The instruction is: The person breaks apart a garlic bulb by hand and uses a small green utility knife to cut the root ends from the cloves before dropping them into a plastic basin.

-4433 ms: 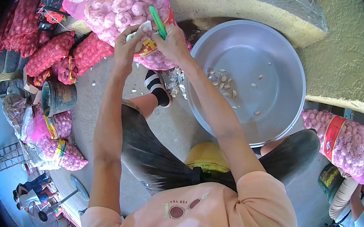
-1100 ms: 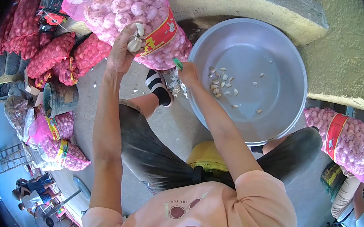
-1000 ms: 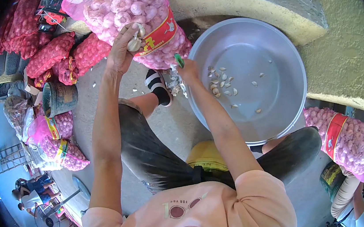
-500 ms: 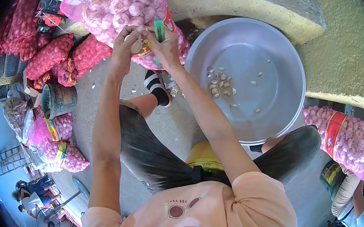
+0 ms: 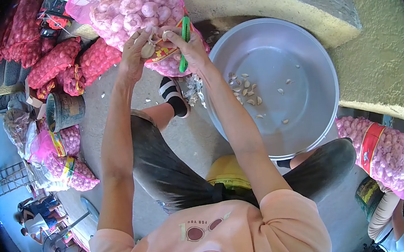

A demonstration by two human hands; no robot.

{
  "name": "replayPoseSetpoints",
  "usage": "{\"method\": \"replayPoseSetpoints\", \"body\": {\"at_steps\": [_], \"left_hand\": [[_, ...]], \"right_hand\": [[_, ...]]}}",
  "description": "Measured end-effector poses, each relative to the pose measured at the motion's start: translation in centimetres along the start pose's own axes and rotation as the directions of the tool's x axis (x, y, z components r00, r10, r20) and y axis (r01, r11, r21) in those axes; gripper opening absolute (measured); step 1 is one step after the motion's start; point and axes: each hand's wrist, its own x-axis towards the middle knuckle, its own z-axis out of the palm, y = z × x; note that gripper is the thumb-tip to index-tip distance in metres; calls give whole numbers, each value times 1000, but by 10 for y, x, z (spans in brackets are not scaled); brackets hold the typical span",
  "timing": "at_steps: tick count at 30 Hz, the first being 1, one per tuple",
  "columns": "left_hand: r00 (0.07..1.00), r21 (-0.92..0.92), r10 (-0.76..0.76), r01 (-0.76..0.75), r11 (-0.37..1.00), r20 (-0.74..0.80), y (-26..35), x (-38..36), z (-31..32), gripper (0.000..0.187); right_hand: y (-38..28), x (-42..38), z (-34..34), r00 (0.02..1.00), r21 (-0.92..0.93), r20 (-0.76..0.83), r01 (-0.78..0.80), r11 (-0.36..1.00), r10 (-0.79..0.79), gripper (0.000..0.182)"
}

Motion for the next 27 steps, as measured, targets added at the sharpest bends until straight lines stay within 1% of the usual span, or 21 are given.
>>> {"method": "replayPoseSetpoints", "body": {"at_steps": [1, 3, 4, 5, 6, 7, 8, 9, 11, 12, 13, 14, 15, 16, 18, 19, 21, 22, 24, 26, 27], "left_hand": [[1000, -12, 4, -4, 1000, 3, 1, -1, 1, 36], [1000, -24, 7, -7, 1000, 5, 0, -1, 2, 36], [999, 31, 28, -29, 999, 16, -2, -1, 1, 36], [998, 84, 48, -50, 995, 28, -3, -1, 1, 35], [998, 83, 47, -50, 995, 29, -3, -1, 2, 35], [995, 142, 82, -89, 986, 57, -1, -2, 3, 33], [990, 200, 114, -130, 971, 86, 0, -2, 4, 32], [990, 200, 114, -129, 971, 85, 1, -4, 6, 32], [994, 102, 56, -66, 993, 98, 4, -7, 10, 28], [994, 103, 56, -66, 992, 96, 3, -6, 8, 28], [995, 144, 58, -69, 987, 77, 1, -5, 6, 28], [996, 184, 61, -71, 980, 59, 0, -4, 5, 27], [996, 183, 61, -71, 981, 58, 0, -3, 3, 27], [996, 195, 76, -82, 977, 39, 0, -3, 2, 25], [996, 210, 90, -92, 973, 18, -3, -1, -3, 24], [994, 184, 105, -106, 977, 16, -5, 0, -4, 23], [993, 156, 120, -120, 980, 14, -6, 0, -3, 22], [992, 162, 127, -129, 978, 27, -5, -1, 0, 22], [990, 167, 133, -138, 976, 43, -4, -4, 8, 22], [991, 40, 134, -135, 990, 29, -3, -5, 16, 24], [991, 41, 134, -136, 990, 28, 0, -8, 19, 24]], "right_hand": [[2, 1, -1, 1000, 0, -1, 0, 1000, 0, 26], [8, 4, 0, 995, -22, 23, 100, 995, -99, 24], [8, 4, -1, 995, -21, 23, 100, 995, -99, 24], [8, 4, -2, 991, -115, 16, 134, 984, -133, 23], [8, 4, -3, 986, -210, 12, 167, 963, -168, 21], [10, 5, -3, 986, -211, 12, 166, 963, -168, 21], [13, 5, -1, 976, -213, -9, 212, 954, -218, 20], [12, 5, 3, 963, -215, -30, 257, 942, -269, 20], [7, 0, 7, 957, -245, -46, 268, 932, -287, 19], [5, -2, 10, 950, -276, -61, 277, 920, -305, 19], [7, -1, 10, 951, -275, -61, 277, 921, -304, 19], [10, 0, 10, 946, -235, -73, 292, 927, -317, 18], [13, 0, 10, 941, -196, -85, 307, 931, -328, 17], [14, 1, 8, 942, -197, -83, 305, 932, -326, 17], [15, 2, 7, 966, -58, -116, 224, 973, -229, 14], [13, 2, 7, 966, -57, -115, 225, 973, -230, 14], [9, 1, 6, 979, 144, -138, 171, 975, -151, 12], [11, 3, 5, 979, 145, -137, 171, 975, -151, 12], [13, 6, 8, 979, 350, -147, 185, 918, -141, 11], [16, 2, 18, 977, 367, -178, 178, 913, -119, 11], [17, 1, 22, 974, 387, -206, 171, 906, -95, 11]]}}
